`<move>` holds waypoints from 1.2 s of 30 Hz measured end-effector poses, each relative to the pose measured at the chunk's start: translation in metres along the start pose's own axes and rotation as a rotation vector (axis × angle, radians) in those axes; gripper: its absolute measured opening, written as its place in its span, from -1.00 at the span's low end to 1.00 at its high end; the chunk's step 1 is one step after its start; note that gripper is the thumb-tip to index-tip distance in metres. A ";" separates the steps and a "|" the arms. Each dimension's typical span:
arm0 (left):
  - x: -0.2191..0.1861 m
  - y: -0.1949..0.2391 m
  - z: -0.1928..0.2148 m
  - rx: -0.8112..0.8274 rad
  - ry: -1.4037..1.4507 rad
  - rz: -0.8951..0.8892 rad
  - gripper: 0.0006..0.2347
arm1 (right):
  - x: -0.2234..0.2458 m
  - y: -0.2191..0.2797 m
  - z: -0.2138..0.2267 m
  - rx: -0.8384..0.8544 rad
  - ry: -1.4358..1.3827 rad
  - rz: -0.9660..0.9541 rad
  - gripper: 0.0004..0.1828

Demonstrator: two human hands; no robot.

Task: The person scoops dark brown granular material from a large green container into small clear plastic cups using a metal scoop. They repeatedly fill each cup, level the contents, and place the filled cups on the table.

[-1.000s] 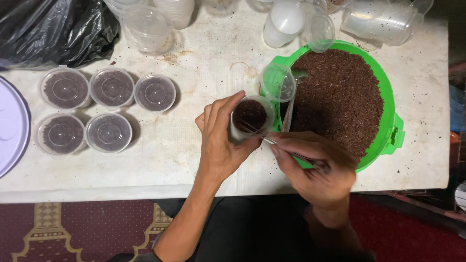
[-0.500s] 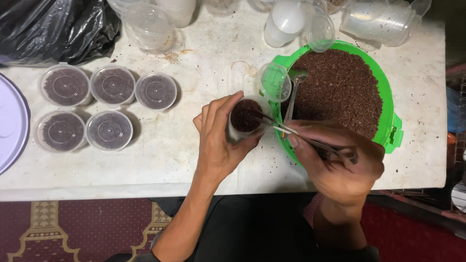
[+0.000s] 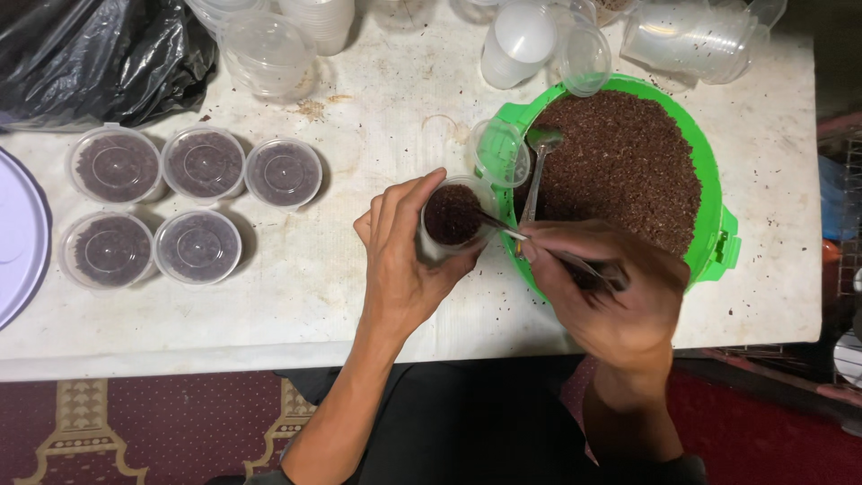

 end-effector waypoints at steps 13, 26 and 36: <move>0.011 -0.005 -0.001 0.022 0.171 0.152 -0.25 | -0.053 0.047 0.000 -0.421 -0.310 -0.145 -0.77; 0.029 0.000 0.001 0.048 -0.104 0.229 -0.31 | -0.090 0.039 -0.014 -0.492 -0.621 -0.281 -0.83; 0.014 0.005 0.026 0.118 -0.184 0.262 -0.12 | -0.100 0.037 -0.022 -0.456 -0.881 -0.398 -0.83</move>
Point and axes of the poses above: each hand's wrist, its own y-axis away from the middle knuckle, its own z-axis out of the back of the hand, x = y × z, the point moved 5 cm from there along -y, towards the middle knuckle, and after that the axes turned 10 degrees about y, right-handed, at the moved point
